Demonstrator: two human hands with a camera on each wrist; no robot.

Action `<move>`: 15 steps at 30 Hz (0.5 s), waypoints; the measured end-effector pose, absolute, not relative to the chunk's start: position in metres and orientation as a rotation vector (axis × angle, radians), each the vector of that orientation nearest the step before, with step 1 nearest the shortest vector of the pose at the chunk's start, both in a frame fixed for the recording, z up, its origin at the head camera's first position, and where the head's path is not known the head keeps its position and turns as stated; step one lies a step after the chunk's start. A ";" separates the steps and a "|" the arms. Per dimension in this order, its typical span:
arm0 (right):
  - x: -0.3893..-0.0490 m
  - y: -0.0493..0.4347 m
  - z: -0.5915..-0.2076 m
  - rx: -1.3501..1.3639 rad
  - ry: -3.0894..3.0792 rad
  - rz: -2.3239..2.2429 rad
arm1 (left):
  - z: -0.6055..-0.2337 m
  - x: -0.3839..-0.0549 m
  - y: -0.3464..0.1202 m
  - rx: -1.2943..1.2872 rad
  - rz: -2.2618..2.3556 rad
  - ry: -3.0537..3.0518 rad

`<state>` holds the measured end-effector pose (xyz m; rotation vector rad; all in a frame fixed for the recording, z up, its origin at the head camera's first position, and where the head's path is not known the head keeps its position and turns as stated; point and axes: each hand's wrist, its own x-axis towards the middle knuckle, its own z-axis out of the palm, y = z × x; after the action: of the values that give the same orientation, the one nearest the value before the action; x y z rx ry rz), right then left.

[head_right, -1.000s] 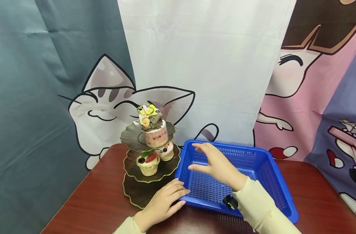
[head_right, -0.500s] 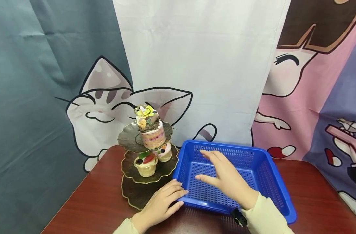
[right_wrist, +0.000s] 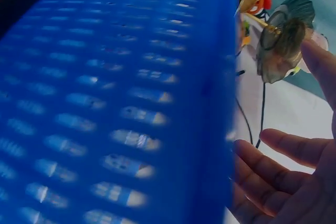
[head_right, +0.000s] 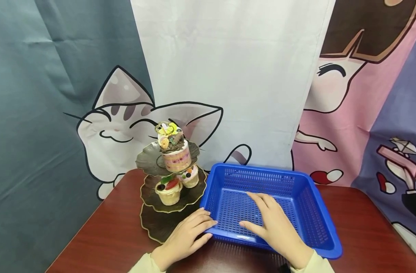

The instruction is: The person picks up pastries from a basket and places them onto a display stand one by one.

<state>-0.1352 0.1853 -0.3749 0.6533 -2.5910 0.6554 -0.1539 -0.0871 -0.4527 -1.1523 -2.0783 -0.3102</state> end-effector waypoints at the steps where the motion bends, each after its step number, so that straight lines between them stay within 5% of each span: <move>1: -0.135 0.186 -0.378 0.648 -2.584 0.648 | -0.453 -0.154 -0.088 -1.152 -0.308 -2.080; 15: -0.133 0.193 -0.393 0.452 -2.714 0.673 | -0.451 -0.151 -0.092 -1.163 -0.293 -2.088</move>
<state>-0.1332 0.1934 -0.3927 0.4520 -2.7136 0.6730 -0.1510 -0.0916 -0.4511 -1.1626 -2.0882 -0.2934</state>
